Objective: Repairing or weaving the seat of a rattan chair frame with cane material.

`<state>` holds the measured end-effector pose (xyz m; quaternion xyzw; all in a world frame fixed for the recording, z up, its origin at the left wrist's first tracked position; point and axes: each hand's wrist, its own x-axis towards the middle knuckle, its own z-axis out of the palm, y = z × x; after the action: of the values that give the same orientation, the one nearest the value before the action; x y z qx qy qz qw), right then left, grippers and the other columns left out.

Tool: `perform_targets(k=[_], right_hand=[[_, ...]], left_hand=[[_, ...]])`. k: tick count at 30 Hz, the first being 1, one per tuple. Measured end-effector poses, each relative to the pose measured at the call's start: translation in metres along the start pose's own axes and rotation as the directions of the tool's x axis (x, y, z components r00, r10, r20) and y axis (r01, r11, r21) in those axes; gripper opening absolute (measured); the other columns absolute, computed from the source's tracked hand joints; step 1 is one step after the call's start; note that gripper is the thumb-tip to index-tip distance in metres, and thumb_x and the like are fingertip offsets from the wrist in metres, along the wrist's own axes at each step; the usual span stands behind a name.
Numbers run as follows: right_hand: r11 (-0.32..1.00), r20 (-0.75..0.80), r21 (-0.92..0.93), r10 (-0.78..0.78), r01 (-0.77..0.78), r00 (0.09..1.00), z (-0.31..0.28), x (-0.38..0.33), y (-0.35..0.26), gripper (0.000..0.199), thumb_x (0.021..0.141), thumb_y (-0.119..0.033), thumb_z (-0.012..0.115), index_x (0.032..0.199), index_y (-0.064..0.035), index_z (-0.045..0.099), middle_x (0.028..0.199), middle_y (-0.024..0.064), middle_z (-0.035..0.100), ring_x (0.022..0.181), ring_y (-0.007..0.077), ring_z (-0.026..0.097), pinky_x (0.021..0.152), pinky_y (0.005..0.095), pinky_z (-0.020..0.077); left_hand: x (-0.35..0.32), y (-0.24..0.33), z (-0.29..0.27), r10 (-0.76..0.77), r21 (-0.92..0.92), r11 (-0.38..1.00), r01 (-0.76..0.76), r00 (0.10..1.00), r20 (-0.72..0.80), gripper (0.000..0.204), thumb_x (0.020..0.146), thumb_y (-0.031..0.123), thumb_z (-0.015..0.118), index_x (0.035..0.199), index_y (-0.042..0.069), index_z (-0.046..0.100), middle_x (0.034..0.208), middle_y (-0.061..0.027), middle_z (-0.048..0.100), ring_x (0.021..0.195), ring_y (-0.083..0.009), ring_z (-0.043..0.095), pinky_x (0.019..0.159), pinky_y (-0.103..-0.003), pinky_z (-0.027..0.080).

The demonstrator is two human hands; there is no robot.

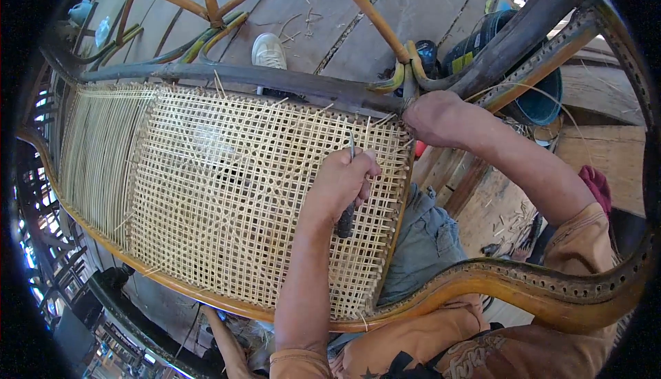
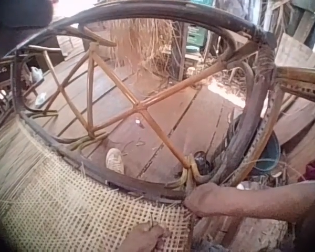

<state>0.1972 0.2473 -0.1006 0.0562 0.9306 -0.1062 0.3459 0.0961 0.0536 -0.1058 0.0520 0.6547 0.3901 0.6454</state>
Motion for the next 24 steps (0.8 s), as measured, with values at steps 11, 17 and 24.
perform_targets(k=[11, 17, 24], right_hand=[[0.998, -0.052, 0.061, 0.024, -0.021, 0.998, 0.009, -0.009, -0.003, 0.014, 0.077, -0.01, 0.057, 0.078, -0.0063, 0.07, 0.081, 0.0141, 0.069, 0.078, 0.0318, 0.068, 0.063, 0.042, 0.0544], [0.994, -0.001, 0.089, 0.069, -0.069, 0.998, 0.009, -0.014, -0.005, 0.013, 0.082, -0.013, 0.053, 0.086, -0.0071, 0.064, 0.081, 0.0153, 0.068, 0.081, 0.033, 0.067, 0.07, 0.0422, 0.0529], [0.996, -0.12, 0.078, 0.047, -0.038, 0.992, 0.011, -0.014, -0.005, 0.013, 0.077, -0.011, 0.058, 0.077, -0.0076, 0.07, 0.08, 0.0141, 0.069, 0.077, 0.0299, 0.068, 0.064, 0.0412, 0.0542]], left_hand=[[-0.083, 0.003, 0.013, 0.06, 0.085, 0.996, -0.028, 0.915, -0.399, 0.033, 0.093, 0.029, 0.048, 0.098, -0.001, 0.062, 0.06, -0.0022, 0.056, 0.048, -0.0091, 0.05, 0.045, -0.022, 0.039], [-0.098, 0.026, -0.01, 0.27, 0.547, 0.833, -0.089, 0.927, -0.26, 0.045, 0.097, 0.036, 0.036, 0.099, -0.003, 0.057, 0.07, -0.0197, 0.055, 0.058, -0.0292, 0.056, 0.057, -0.04, 0.044], [-0.014, 0.031, -0.005, 0.229, 0.683, 0.727, -0.069, 0.962, -0.146, 0.034, 0.088, 0.03, 0.045, 0.082, -0.003, 0.053, 0.07, -0.0134, 0.051, 0.064, -0.0241, 0.049, 0.063, -0.039, 0.042]])
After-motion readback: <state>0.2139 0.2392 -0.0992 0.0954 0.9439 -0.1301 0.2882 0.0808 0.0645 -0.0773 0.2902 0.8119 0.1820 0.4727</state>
